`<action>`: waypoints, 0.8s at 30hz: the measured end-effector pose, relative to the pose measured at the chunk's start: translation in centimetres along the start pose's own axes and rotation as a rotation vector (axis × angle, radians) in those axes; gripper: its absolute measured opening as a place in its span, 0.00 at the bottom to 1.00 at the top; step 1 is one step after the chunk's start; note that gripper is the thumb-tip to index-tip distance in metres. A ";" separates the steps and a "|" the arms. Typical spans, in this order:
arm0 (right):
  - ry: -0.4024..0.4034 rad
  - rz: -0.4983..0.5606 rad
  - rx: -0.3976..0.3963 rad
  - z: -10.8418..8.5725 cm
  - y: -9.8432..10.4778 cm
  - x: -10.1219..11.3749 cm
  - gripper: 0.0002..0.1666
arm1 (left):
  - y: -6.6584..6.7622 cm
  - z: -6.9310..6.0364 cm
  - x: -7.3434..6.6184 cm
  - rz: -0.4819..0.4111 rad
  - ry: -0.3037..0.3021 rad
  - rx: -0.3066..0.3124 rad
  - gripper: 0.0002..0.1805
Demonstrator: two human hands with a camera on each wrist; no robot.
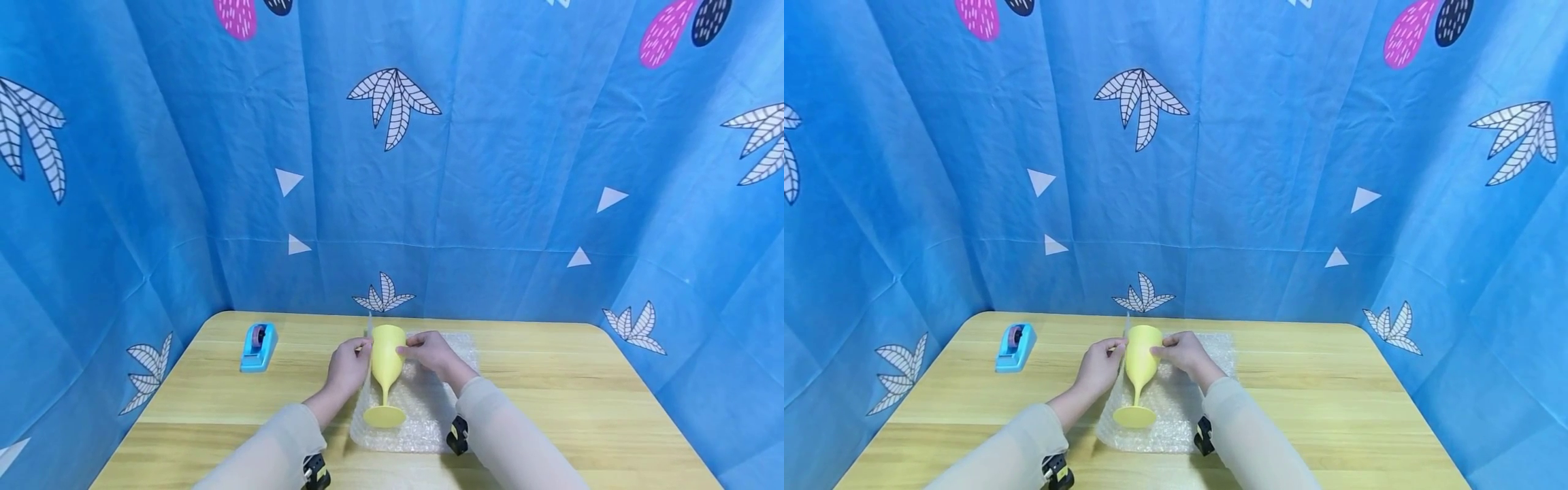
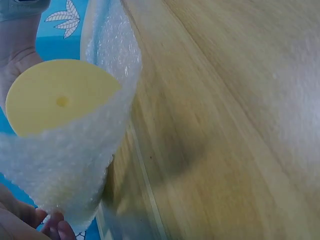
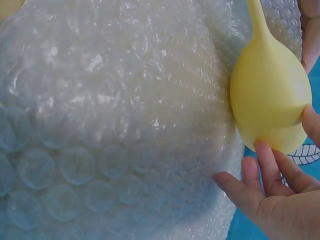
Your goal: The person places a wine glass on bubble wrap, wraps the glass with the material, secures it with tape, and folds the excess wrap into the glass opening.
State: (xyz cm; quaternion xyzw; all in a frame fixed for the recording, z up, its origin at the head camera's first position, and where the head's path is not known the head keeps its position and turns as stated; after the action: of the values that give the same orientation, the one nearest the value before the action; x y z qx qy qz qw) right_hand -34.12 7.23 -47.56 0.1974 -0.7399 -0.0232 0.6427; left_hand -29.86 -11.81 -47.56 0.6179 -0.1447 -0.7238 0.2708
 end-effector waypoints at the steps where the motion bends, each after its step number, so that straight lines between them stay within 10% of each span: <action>1: -0.017 0.013 -0.007 0.0 0.0 -0.1 0.28 | 0.0 0.1 0.1 -0.002 -0.001 -0.001 0.11; 15: -0.078 0.108 -0.004 0.0 -0.2 -0.5 0.25 | -0.4 0.8 0.4 -0.188 0.021 0.045 0.18; 24: 0.026 0.048 0.009 0.2 0.1 -0.4 0.21 | -0.8 0.8 0.3 -0.232 0.027 0.138 0.20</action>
State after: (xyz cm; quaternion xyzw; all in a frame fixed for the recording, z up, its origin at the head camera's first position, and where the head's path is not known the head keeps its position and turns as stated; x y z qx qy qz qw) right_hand -34.28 7.42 -47.90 0.1829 -0.7361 -0.0016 0.6517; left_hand -30.82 -11.46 -48.13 0.6573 -0.1181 -0.7303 0.1438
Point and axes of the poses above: each hand's wrist, its own z-axis towards the middle knuckle, its own y-axis out of the back of the hand, x = y × z, the point moved 5 cm from there along z, towards the middle knuckle, and after that the axes turned 6 degrees about z, right-handed, at the moved point
